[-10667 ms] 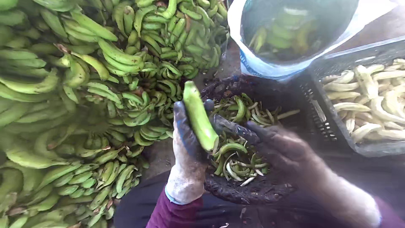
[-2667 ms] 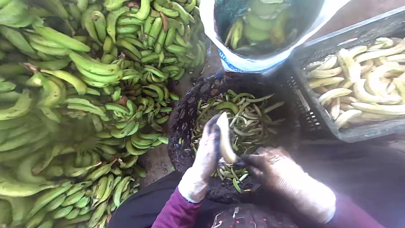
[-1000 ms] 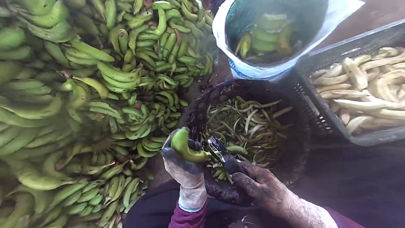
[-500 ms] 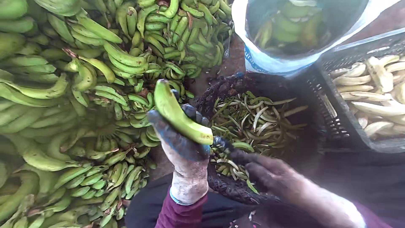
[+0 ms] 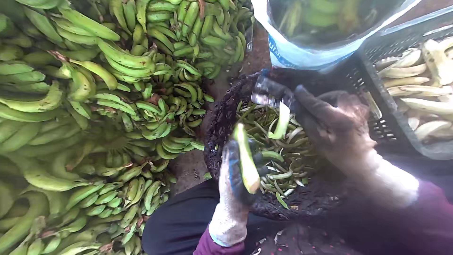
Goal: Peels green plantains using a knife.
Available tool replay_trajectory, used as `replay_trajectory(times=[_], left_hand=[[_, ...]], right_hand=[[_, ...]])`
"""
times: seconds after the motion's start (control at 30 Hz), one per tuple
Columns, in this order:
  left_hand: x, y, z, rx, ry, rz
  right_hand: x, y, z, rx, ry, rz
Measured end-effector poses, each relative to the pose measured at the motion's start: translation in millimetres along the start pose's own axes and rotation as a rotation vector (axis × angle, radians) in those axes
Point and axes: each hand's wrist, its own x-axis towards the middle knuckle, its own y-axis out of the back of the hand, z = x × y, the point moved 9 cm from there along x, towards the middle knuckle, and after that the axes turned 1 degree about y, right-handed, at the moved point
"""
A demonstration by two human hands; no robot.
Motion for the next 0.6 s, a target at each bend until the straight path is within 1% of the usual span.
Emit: replay_trajectory(times=[0.1, 0.13, 0.17, 0.2, 0.27, 0.3, 0.33, 0.37, 0.4, 0.47, 0.5, 0.53, 0.57, 0.6], left_hand=[[8, 9, 60, 0.268, -0.368, 0.119], [8, 5, 73, 0.331, -0.432, 0.122], [6, -1, 75, 0.373, -0.424, 0.094], [3, -7, 64, 0.342, -0.332, 0.036], [-9, -22, 19, 0.143, -0.012, -0.114], [-16, -28, -2, 0.066, 0.115, -0.162], [-19, -29, -11, 0.052, 0.168, -0.178], [-15, -24, -8, 0.082, 0.138, -0.144], [-7, -16, 7, 0.138, 0.04, -0.079], [8, -5, 50, 0.246, -0.275, 0.046], [11, -5, 68, 0.324, -0.412, 0.054], [12, -7, 76, 0.373, -0.482, 0.054], [10, -10, 74, 0.431, -0.474, 0.04], [4, -14, 62, 0.504, -0.401, 0.005]], right_hand=[[-27, -9, -25, 0.374, 0.072, -0.259], [-34, -15, -33, 0.455, 0.074, -0.299], [-37, -18, -39, 0.486, 0.066, -0.275], [-35, -19, -40, 0.455, 0.048, -0.198], [-20, -15, -29, 0.265, 0.013, 0.0], [-9, -12, -18, 0.164, -0.002, 0.051], [-1, -9, -9, 0.099, -0.016, 0.064], [4, -5, -3, 0.1, -0.024, 0.035], [3, -2, -2, 0.17, -0.027, -0.032], [-10, -4, -12, 0.394, -0.006, -0.234], [-20, -9, -20, 0.486, 0.011, -0.325], [-29, -15, -28, 0.53, 0.022, -0.367], [-33, -19, -34, 0.516, 0.026, -0.333], [-31, -20, -36, 0.454, 0.029, -0.243]])
